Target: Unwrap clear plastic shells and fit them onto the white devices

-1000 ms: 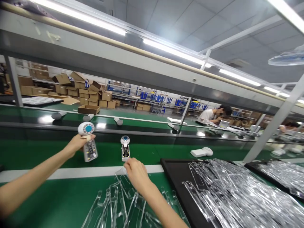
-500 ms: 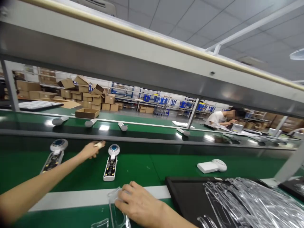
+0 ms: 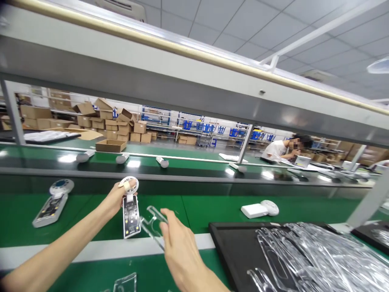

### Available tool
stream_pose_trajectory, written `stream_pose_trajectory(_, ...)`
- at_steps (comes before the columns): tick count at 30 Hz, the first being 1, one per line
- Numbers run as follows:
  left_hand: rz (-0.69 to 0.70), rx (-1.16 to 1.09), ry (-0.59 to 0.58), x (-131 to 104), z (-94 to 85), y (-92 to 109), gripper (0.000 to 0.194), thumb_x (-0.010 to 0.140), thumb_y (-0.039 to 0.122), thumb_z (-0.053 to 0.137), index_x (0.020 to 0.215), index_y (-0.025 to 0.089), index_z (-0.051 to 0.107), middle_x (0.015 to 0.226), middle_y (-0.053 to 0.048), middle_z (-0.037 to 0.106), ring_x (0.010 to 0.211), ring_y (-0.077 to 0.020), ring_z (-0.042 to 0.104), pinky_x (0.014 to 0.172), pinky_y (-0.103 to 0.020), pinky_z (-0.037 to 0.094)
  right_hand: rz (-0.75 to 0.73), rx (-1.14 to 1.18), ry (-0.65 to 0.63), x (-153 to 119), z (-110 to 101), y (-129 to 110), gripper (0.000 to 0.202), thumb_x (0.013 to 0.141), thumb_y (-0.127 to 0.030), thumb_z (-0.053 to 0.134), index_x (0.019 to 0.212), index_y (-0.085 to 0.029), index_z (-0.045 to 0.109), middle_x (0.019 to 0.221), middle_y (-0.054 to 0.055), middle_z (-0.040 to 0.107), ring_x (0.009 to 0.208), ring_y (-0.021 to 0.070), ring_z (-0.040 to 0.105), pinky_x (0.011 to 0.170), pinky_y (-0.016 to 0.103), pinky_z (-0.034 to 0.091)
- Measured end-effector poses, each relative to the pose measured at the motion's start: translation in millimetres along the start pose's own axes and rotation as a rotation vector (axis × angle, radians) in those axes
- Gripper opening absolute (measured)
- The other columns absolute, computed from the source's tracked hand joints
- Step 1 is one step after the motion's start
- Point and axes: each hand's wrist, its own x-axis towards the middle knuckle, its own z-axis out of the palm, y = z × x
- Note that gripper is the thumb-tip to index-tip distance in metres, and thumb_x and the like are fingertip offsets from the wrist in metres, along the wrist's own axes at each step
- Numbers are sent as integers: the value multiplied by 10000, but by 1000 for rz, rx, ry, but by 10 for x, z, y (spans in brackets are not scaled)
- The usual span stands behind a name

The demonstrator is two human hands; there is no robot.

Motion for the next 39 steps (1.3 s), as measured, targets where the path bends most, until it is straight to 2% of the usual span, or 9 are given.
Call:
stream_pose_trajectory(4, 119, -166, -44, -569, -18, 206, 604, 618, 504, 754, 1086, 190, 536, 963, -42, 611, 803, -160, 590, 687, -259, 453, 44, -38, 11, 58, 204, -457, 565, 852, -393, 501, 1388, -280, 361, 1062, 89, 613, 885, 262, 635, 769, 397, 481)
stream_pose_trajectory(10, 93, -249, -69, -1084, -162, 460, 550, 647, 508, 734, 1071, 219, 536, 913, -17, 598, 781, -160, 554, 647, -256, 415, 4, -161, 170, -49, 533, -844, 489, 896, -366, 413, 1381, -306, 383, 891, 55, 530, 680, 224, 630, 613, 364, 501)
stream_pose_trajectory(18, 136, -230, -31, -1310, -194, 609, 600, 643, 508, 742, 1123, 239, 504, 925, -13, 580, 750, -137, 529, 618, -239, 403, -77, -143, 414, -243, 874, -858, 522, 921, -394, 384, 1429, -336, 279, 1132, 118, 504, 978, 285, 570, 690, 386, 523)
stream_pose_trajectory(21, 130, -255, -45, -1342, -189, 626, 614, 629, 504, 757, 1128, 241, 513, 920, -16, 592, 746, -142, 529, 621, -248, 404, -24, -6, 369, -279, 973, -803, 547, 951, -365, 314, 1460, -383, 114, 1159, 73, 541, 947, 235, 602, 675, 322, 529)
stream_pose_trajectory(25, 103, -401, -147, -1336, -147, 567, 586, 631, 508, 757, 1082, 191, 558, 930, -44, 610, 792, -163, 540, 690, -276, 425, -57, 57, 327, -260, 856, -730, 575, 952, -305, 313, 1467, -369, 66, 967, 40, 571, 746, 185, 608, 583, 278, 519)
stream_pose_trajectory(29, -60, -379, -334, -1285, -87, 463, 635, 564, 488, 802, 1062, 151, 599, 977, -88, 646, 874, -207, 567, 761, -300, 430, -175, -36, 377, -225, 595, -657, 562, 906, -265, 403, 1431, -386, 246, 989, 64, 530, 863, 228, 575, 698, 370, 526)
stream_pose_trajectory(33, 0, -223, -291, -1322, -48, 443, 574, 614, 528, 748, 1021, 141, 631, 950, -101, 670, 871, -227, 589, 739, -306, 439, -69, 245, 334, -140, 454, -681, 442, 912, -379, 390, 1350, -327, 406, 1031, 60, 551, 916, 209, 570, 758, 344, 493)
stream_pose_trajectory(36, 121, -202, -235, -1432, -26, 491, 574, 592, 525, 765, 1016, 161, 634, 967, -89, 674, 907, -233, 599, 758, -299, 456, 213, 543, 508, 4, 433, -749, 431, 920, -481, 292, 1041, -188, 584, 871, 55, 599, 800, 190, 574, 708, 307, 462)
stream_pose_trajectory(39, 234, -177, -212, -1524, -17, 538, 516, 587, 481, 787, 978, 175, 648, 985, -81, 678, 951, -242, 608, 793, -297, 476, 278, 636, 609, 130, 417, -811, 484, 903, -510, 281, 617, -189, 505, 593, 8, 540, 593, 156, 508, 605, 280, 412)
